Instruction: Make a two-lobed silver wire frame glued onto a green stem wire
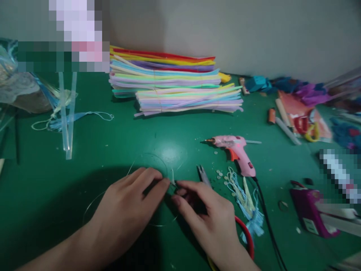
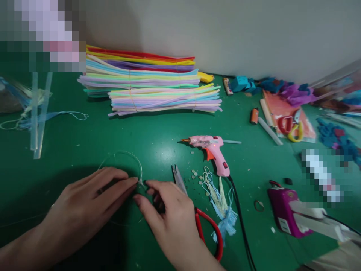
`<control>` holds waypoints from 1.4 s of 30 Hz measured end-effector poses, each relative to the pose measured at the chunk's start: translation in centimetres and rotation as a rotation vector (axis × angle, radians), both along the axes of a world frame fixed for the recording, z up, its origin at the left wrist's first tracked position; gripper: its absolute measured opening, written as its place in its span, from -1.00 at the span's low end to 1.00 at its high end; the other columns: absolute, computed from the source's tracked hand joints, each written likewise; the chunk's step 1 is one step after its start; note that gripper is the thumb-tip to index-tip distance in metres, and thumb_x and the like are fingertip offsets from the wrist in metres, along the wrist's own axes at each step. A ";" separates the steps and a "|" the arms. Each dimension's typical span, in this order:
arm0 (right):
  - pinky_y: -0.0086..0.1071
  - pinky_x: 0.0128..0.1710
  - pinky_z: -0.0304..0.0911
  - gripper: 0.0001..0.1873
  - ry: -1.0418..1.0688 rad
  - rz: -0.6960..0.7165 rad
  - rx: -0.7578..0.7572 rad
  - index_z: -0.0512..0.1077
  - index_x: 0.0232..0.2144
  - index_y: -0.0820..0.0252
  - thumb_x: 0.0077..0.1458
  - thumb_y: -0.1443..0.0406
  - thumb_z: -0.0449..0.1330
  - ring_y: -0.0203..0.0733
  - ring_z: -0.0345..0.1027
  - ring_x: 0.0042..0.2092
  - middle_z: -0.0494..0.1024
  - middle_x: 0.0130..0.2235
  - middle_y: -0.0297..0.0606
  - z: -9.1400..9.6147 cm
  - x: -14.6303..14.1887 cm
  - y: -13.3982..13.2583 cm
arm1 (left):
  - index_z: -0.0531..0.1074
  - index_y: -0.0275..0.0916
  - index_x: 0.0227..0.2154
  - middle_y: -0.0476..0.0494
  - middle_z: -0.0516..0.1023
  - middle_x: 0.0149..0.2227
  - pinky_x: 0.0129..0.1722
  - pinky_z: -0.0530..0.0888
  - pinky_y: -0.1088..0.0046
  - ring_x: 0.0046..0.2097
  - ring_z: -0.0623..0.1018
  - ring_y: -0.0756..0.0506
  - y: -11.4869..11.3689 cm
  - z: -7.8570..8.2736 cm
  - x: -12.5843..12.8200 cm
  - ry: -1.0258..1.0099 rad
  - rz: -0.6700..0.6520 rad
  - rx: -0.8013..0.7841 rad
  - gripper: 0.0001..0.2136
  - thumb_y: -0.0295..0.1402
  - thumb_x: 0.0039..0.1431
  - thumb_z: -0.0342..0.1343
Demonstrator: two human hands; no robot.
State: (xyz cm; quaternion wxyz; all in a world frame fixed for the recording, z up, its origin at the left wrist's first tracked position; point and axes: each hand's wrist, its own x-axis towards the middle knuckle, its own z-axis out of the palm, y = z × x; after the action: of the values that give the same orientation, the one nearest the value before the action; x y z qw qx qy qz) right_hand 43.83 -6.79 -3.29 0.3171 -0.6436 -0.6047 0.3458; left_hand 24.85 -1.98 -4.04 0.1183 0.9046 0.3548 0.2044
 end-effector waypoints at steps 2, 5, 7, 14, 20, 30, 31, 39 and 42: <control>-0.36 -0.29 0.43 -0.80 -0.175 -0.018 0.099 0.54 -0.15 0.11 0.20 0.20 0.22 -0.24 0.52 -0.33 0.64 -0.30 -0.30 0.0 0.8 0.4 | 0.47 -0.38 -0.10 -0.24 0.51 -0.22 -0.36 0.59 0.16 -0.25 0.53 -0.20 0.4 -0.4 -0.1 0.090 -0.008 0.004 -0.81 -0.53 0.26 0.07; -0.29 -0.30 0.39 -0.73 -0.402 -0.172 0.123 0.54 -0.17 0.08 0.22 0.10 0.16 -0.18 0.48 -0.32 0.62 -0.28 -0.25 0.3 3.6 1.3 | 0.46 -0.38 -0.05 -0.27 0.52 -0.15 -0.26 0.60 0.11 -0.18 0.53 -0.23 0.4 -0.4 -0.4 0.137 0.002 0.017 -0.77 -0.54 0.24 0.08; -0.15 -0.25 0.37 -0.55 -0.600 -0.338 0.099 0.52 -0.13 0.13 0.20 -0.05 0.11 -0.04 0.45 -0.27 0.59 -0.24 -0.14 0.5 6.4 2.0 | 0.45 -0.41 -0.01 -0.31 0.54 -0.11 -0.23 0.60 0.10 -0.13 0.55 -0.26 -0.3 -0.2 -0.7 0.159 -0.009 0.086 -0.75 -0.52 0.27 0.05; 0.15 0.01 0.20 0.04 -0.926 -0.370 0.011 0.38 0.01 0.61 0.10 -0.33 -0.15 0.39 0.33 -0.01 0.48 -0.09 0.37 -1.0 12.5 4.2 | 0.27 -0.29 0.25 -0.34 0.26 0.33 0.21 0.35 -0.01 0.31 0.29 -0.34 -3.3 -1.0 -2.1 0.258 -0.161 0.160 -0.47 -0.10 0.33 0.00; 0.20 0.03 0.20 0.00 -0.844 -0.419 0.011 0.39 0.02 0.46 0.05 -0.36 -0.10 0.35 0.25 0.07 0.42 -0.08 0.23 -1.1 11.2 4.3 | 0.27 -0.21 0.26 -0.29 0.20 0.36 0.40 -0.12 0.00 0.37 0.19 -0.32 -4.2 -1.7 -4.3 0.234 -0.153 0.129 -0.47 -0.17 0.28 0.09; -0.23 -0.12 0.36 -0.82 -0.301 0.442 0.269 0.48 -0.14 0.14 0.17 0.32 0.23 -0.08 0.36 -0.11 0.55 -0.17 -0.20 1.3 -2.4 -1.7 | 0.24 -0.09 0.24 -0.27 0.31 0.26 0.18 0.35 -0.16 0.24 0.35 -0.41 -6.0 -1.4 -13.4 0.241 0.144 0.005 -0.37 -0.12 0.13 0.24; -0.23 -0.15 0.37 -0.80 -0.278 0.463 0.270 0.48 -0.11 0.16 0.20 0.33 0.19 -0.07 0.37 -0.11 0.57 -0.16 -0.19 0.7 -3.7 -2.0 | 0.24 -0.12 0.24 -0.29 0.36 0.21 0.15 0.39 -0.14 0.22 0.37 -0.41 -6.1 -1.4 -13.7 0.243 0.162 0.004 -0.35 -0.10 0.12 0.24; -0.15 -0.17 0.33 -0.66 -0.353 0.534 0.286 0.43 0.07 0.22 0.28 0.29 0.09 0.04 0.35 -0.06 0.54 -0.05 -0.08 -1.2 -8.3 -2.7 | 0.34 -0.32 0.12 -0.36 0.47 0.00 -0.13 0.53 -0.01 -0.03 0.50 -0.33 -6.1 -1.1 -11.8 0.196 0.233 0.065 -0.54 -0.18 0.25 0.12; -0.15 -0.17 0.31 -0.72 -0.324 0.547 0.258 0.48 -0.02 0.18 0.28 0.32 0.08 0.01 0.32 -0.08 0.53 -0.08 -0.10 -0.9 -8.3 -2.6 | 0.34 -0.39 0.12 -0.40 0.47 -0.01 -0.16 0.53 0.04 -0.05 0.51 -0.32 -5.6 -1.0 -11.8 0.206 0.205 0.100 -0.56 -0.21 0.28 0.10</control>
State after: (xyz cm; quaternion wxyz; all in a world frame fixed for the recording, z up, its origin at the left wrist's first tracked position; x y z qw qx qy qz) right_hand 35.58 -9.35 -4.15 0.1910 -0.4586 -0.8362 0.2323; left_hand 13.04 -7.63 -5.06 0.0144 0.8846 0.4451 0.1387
